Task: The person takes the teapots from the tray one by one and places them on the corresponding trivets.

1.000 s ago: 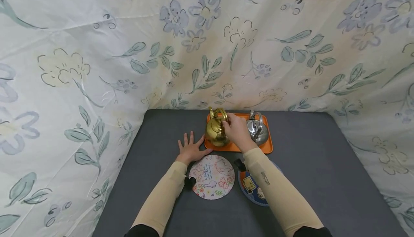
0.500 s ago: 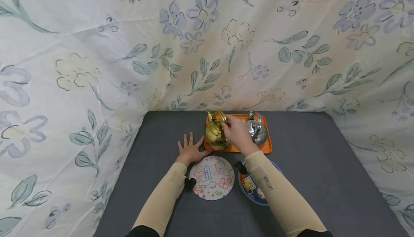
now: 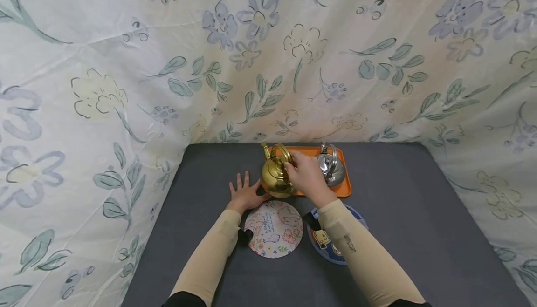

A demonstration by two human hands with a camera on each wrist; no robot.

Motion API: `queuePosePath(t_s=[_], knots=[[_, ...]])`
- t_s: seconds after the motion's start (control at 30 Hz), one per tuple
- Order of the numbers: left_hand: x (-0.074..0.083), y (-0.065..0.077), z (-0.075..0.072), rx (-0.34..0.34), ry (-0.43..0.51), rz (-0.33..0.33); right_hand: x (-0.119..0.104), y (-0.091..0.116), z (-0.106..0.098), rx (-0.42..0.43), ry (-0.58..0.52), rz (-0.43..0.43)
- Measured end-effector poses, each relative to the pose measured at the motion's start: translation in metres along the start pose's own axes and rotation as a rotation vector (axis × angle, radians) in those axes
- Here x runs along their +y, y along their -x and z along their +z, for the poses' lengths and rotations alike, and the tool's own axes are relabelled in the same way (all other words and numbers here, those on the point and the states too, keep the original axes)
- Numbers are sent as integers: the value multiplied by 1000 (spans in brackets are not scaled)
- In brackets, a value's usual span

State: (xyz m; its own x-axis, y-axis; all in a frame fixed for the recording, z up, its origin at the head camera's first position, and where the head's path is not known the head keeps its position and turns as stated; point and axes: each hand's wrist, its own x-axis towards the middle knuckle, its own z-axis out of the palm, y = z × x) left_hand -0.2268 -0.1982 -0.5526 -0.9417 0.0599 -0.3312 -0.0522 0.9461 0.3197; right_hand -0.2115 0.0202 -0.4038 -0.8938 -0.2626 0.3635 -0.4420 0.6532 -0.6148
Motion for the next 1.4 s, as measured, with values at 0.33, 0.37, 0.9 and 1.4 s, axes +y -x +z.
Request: queuePosePath(t_s=[0.33, 0.37, 0.9, 1.4], knots=[[0, 1, -1, -3, -4, -3, -10, 10, -7, -12, -17, -7], [0, 1, -1, -1, -5, -3, -11, 11, -7, -12, -19, -8], [-1, 1, 0, 3, -31, 18, -18, 31, -16, -20, -81, -9], [0, 2, -1, -4, -50, 39, -23, 48, -18, -44, -127, -15]])
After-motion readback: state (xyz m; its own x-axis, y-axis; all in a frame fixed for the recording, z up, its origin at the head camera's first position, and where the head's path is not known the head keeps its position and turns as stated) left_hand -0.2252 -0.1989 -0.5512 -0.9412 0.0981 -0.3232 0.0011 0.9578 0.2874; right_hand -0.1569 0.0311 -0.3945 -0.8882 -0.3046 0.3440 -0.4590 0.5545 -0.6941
